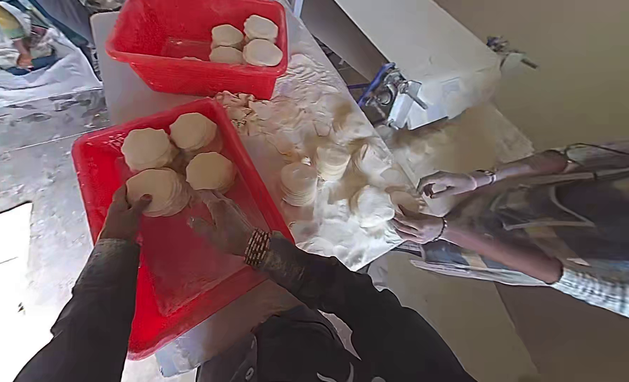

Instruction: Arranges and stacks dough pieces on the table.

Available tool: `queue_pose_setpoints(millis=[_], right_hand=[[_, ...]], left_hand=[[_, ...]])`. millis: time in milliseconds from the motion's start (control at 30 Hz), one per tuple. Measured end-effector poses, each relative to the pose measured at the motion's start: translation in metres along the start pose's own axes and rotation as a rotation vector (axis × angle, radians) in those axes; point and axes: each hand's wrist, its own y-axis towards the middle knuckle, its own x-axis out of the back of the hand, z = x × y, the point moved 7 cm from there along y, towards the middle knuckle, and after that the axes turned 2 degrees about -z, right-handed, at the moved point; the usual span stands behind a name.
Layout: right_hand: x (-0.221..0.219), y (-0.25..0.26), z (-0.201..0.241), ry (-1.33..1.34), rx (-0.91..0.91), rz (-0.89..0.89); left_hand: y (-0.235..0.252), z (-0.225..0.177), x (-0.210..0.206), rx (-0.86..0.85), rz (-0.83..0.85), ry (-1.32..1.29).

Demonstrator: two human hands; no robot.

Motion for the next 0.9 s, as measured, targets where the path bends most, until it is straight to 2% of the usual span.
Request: queue_pose_setpoints(millis=[67, 133, 200, 267, 300, 367, 467, 567, 667, 767, 900], right_hand=[[0.041, -0.049, -0.016, 0.091, 0.003, -0.111], [0.092, -0.101, -0.048, 0.113, -0.028, -0.338], [0.155, -0.151, -0.089, -0.025, -0.08, -0.61], [0.218, -0.196, -0.133, -0.22, -0.237, -0.785], [0.244, -0.211, -0.153, -0.301, -0.344, -0.786], [0.277, -0.224, -0.191, -0.358, -0.538, -0.638], [0.291, -0.215, -0.231, -0.353, -0.696, -0.387], [0.298, -0.201, -0.239, -0.386, -0.753, -0.262], [0.304, -0.194, -0.236, -0.42, -0.72, -0.191], [0.297, -0.186, -0.225, -0.431, -0.653, -0.144], [0.272, -0.181, -0.192, -0.373, -0.439, -0.052]], left_hand=[[0.002, 0.0, -0.003, -0.027, -0.021, -0.017], [-0.001, 0.004, -0.005, 0.036, -0.059, -0.079], [-0.008, 0.001, -0.006, 0.126, -0.133, -0.146], [-0.023, -0.002, -0.004, 0.207, -0.193, -0.158], [-0.03, -0.003, -0.002, 0.229, -0.221, -0.146], [-0.047, -0.012, -0.001, 0.23, -0.283, -0.131], [-0.073, -0.044, -0.011, 0.113, -0.35, -0.18], [-0.11, -0.091, -0.033, -0.075, -0.409, -0.233], [-0.151, -0.136, -0.061, -0.368, -0.415, -0.154], [-0.203, -0.18, -0.112, -0.603, -0.364, -0.1], [-0.241, -0.191, -0.194, -0.632, -0.114, -0.215]])
